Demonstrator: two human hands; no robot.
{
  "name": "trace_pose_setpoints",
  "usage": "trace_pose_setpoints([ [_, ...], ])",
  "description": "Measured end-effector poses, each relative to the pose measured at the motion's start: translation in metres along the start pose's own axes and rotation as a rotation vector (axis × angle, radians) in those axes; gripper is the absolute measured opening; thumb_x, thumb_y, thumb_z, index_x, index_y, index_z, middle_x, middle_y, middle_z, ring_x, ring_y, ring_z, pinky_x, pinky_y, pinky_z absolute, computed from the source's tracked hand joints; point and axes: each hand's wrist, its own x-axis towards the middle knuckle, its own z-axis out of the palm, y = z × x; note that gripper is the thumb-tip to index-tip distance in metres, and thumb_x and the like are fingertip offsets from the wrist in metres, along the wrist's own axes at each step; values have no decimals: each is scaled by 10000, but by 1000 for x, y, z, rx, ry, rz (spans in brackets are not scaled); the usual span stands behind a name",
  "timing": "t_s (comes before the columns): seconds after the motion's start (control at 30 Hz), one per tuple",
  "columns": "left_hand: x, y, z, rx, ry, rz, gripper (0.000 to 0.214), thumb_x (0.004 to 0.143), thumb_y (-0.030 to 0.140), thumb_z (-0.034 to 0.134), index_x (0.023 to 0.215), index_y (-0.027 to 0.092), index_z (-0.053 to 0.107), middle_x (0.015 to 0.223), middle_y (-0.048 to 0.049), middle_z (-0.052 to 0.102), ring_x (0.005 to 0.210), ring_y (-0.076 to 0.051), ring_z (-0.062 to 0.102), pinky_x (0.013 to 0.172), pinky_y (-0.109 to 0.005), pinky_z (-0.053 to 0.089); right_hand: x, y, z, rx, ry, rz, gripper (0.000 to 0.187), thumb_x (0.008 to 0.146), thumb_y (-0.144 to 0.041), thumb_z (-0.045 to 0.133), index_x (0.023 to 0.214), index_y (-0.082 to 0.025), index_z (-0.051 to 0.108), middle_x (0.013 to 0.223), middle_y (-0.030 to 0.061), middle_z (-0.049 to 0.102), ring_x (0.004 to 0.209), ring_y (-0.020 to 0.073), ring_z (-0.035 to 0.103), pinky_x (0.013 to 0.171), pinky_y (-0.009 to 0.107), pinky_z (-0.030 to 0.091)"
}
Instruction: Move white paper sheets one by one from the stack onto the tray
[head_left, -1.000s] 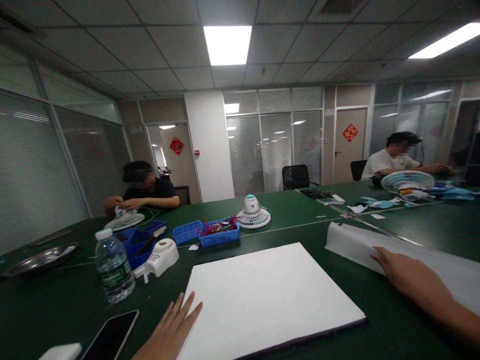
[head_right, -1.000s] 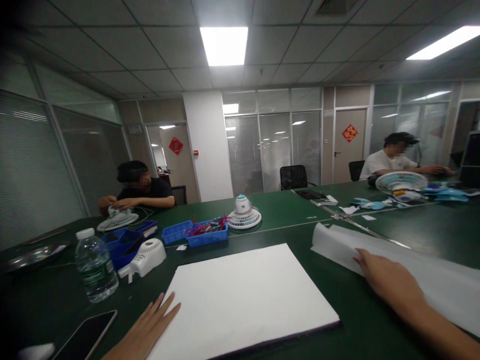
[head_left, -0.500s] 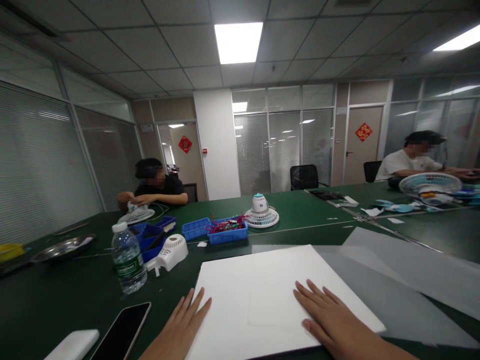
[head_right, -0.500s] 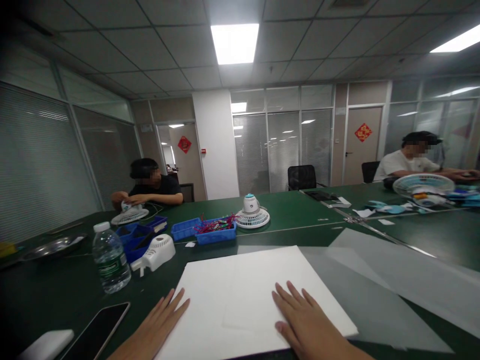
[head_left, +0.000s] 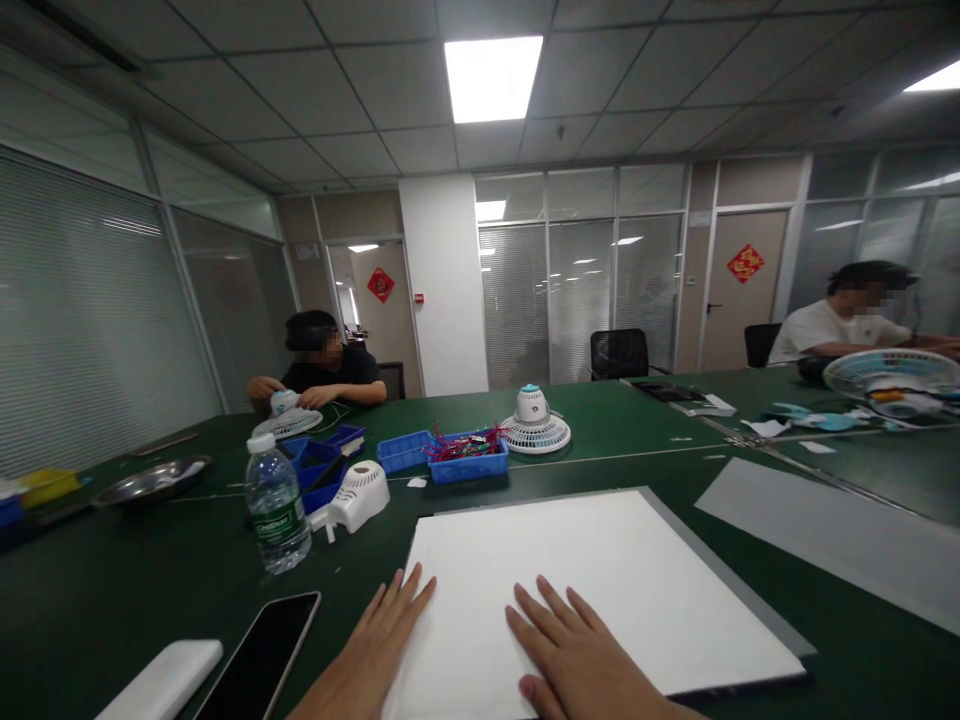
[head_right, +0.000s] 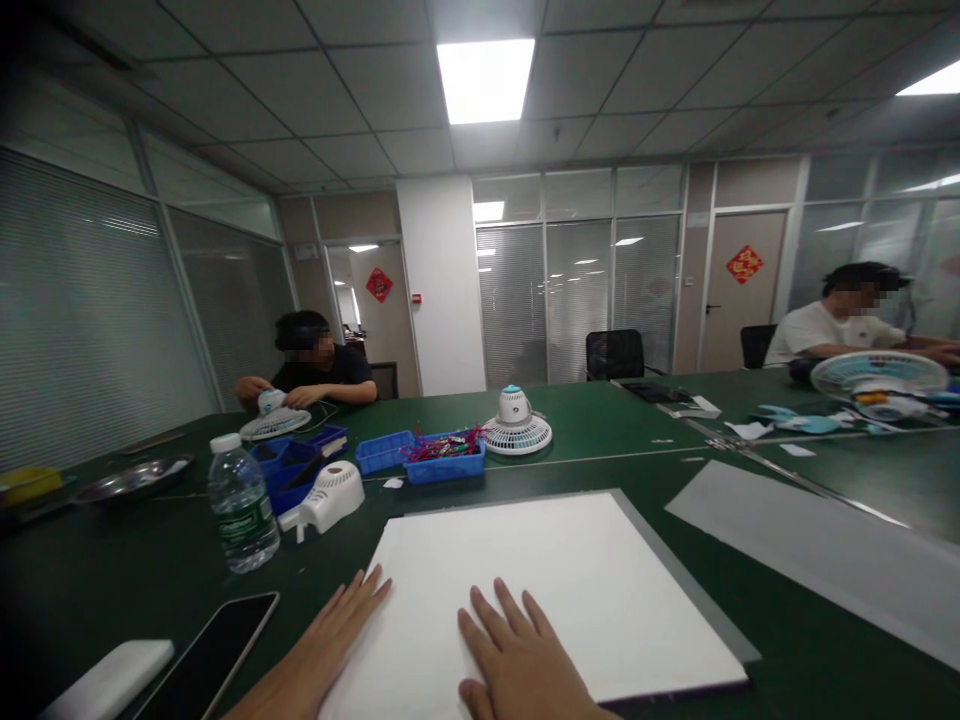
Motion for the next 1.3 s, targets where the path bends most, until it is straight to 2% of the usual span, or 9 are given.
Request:
trace_pose_setpoints([
  [0.33,-1,3,-6,-29,-92,-45,1067,814,845,535,1608,379,-3,1703,-25,-38,1526,-417,-61,1216,-683,61,17,-11,16,5,18,-44,653,966,-509,536,1548,-229,439,1609,131,309,1484,441,258,1156,714,264],
  [0.53,-4,15,-15,-48,-36,-52,958,841,824,526,1607,405,131,1697,-9,19,1535,-417,10,1214,-675,154,-7,1,-3,18,124,-95,612,1023,-507,433,1585,-278,353,1652,105,249,1522,349,230,1195,648,255],
  [0.6,-5,17,-16,-51,-45,-64,977,827,836,530,1608,387,151,1694,-19,16,1531,-419,4,1215,-671,149,-22,27,-14,-46,248,-26,594,1042,-510,380,1601,-326,297,1679,62,211,1542,303,189,1223,617,215],
  [0.7,-4,18,-16,-56,-51,-70,987,821,838,536,1608,386,148,1690,-21,5,1528,-418,0,1213,-670,148,-51,102,-27,-198,414,172,619,1031,-550,376,1602,-323,297,1683,58,245,1544,289,207,1231,594,208],
  [0.87,-4,17,-14,-58,-69,-73,974,826,833,534,1600,413,119,1690,-3,9,1525,-413,-4,1207,-670,172,-125,263,-45,-441,533,649,754,938,-617,449,1552,-180,429,1658,168,297,1537,357,208,1227,606,160],
  [0.97,1,14,-7,-48,-65,-73,984,819,830,547,1600,414,117,1687,-5,-4,1519,-417,-24,1208,-669,153,-168,321,-57,-403,556,870,838,930,-653,386,1495,-43,487,1561,342,371,1440,509,352,1102,744,275],
  [1.03,6,11,-1,-38,-49,-57,988,816,821,561,1597,428,102,1686,-1,-6,1516,-425,-21,1205,-679,140,-186,336,-63,-360,553,930,880,921,-706,339,1431,-23,560,1469,390,465,1342,549,468,1004,763,367],
  [1.17,15,10,9,25,28,32,983,822,797,575,1585,457,57,1688,18,18,1516,-449,54,1196,-700,181,-194,337,-66,-314,549,912,836,890,-733,373,1362,-94,635,1389,314,594,1270,511,561,954,723,447],
  [1.3,18,14,11,90,93,80,954,854,773,546,1574,456,7,1686,15,19,1528,-432,112,1199,-682,220,-193,319,-70,-304,593,794,612,965,-562,343,1159,-137,738,1139,214,754,1015,378,720,855,544,557],
])
